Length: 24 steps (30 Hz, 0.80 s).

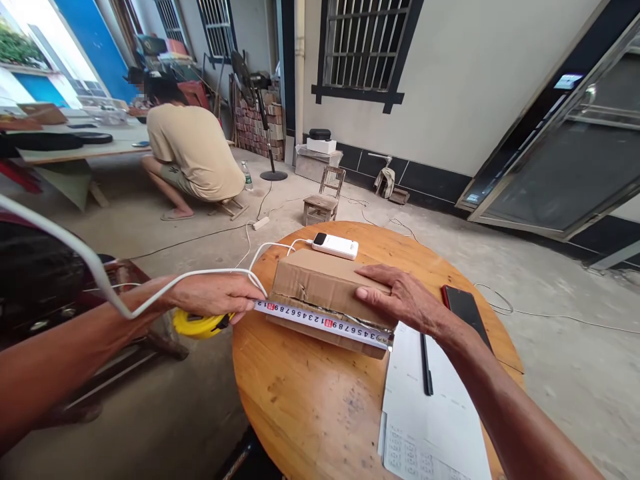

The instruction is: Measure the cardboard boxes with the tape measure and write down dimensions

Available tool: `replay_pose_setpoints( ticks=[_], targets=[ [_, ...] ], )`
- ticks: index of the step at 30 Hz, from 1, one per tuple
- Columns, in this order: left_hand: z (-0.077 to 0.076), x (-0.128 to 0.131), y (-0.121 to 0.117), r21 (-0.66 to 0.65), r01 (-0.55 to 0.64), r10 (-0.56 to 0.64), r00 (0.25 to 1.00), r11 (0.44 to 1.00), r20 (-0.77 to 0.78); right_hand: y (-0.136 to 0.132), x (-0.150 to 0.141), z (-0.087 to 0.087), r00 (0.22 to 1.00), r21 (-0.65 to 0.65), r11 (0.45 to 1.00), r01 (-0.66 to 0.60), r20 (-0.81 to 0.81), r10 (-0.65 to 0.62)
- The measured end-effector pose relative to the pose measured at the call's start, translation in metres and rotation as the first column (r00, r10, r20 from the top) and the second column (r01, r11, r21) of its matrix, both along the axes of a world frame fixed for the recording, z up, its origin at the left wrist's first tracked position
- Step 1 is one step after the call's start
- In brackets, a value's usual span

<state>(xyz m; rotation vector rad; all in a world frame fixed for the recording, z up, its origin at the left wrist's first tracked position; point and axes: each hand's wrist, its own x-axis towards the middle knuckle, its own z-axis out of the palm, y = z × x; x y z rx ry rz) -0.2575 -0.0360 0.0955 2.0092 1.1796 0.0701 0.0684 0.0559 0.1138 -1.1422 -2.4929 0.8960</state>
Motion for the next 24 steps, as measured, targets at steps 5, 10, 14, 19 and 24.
replay_pose_setpoints(
  ticks=[5,10,14,19,24],
  targets=[
    [-0.001,-0.001,0.004,0.01,0.016,-0.016,1.0,1.0,-0.025,0.001,0.003,-0.005,1.0,0.037,0.999,-0.015,-0.01,0.015],
    [-0.002,-0.003,0.006,0.037,0.03,-0.028,0.998,0.999,-0.048,-0.001,0.003,-0.005,1.0,0.071,0.997,-0.009,0.031,0.007],
    [-0.003,-0.004,0.006,0.046,0.023,-0.02,0.998,0.999,-0.054,-0.001,0.004,-0.007,0.999,0.105,0.994,-0.026,0.046,0.021],
    [0.001,-0.002,-0.005,-0.006,0.036,-0.036,0.999,0.999,-0.035,-0.001,0.005,-0.01,0.995,0.167,0.985,-0.04,0.098,0.023],
    [0.001,-0.001,-0.041,-0.115,-0.033,0.041,0.996,0.993,0.073,-0.011,0.007,-0.015,0.993,0.212,0.977,-0.028,0.117,0.003]
  ],
)
